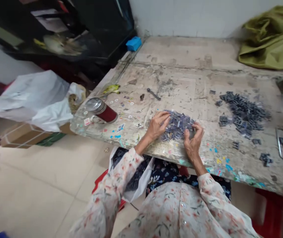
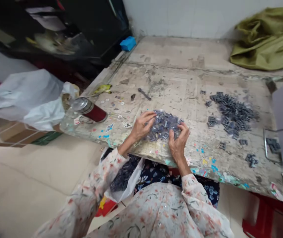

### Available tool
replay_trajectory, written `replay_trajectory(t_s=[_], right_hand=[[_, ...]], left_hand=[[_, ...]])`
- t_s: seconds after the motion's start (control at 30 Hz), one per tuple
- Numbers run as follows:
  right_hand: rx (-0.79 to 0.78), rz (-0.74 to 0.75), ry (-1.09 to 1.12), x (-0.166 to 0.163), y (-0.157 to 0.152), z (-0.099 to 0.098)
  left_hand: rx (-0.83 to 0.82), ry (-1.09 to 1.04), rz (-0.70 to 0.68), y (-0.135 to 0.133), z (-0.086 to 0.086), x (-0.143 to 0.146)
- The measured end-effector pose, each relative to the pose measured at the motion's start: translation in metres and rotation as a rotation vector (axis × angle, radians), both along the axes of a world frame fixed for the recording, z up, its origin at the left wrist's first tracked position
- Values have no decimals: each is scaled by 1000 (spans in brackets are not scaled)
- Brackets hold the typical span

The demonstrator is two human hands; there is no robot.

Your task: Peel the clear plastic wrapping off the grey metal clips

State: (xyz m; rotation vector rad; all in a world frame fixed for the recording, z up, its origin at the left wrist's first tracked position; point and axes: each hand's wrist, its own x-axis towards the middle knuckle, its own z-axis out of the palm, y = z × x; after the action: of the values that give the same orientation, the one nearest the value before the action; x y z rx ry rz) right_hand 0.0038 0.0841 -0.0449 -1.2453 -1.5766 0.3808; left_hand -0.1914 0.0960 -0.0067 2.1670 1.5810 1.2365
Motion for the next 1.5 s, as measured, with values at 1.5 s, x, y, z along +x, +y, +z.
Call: replay_trajectory(t_s=[1.5], right_hand=[[-91,391,-44,-69,8,-8]], left_hand=[[-1088,20,436,-240,-112,-14]])
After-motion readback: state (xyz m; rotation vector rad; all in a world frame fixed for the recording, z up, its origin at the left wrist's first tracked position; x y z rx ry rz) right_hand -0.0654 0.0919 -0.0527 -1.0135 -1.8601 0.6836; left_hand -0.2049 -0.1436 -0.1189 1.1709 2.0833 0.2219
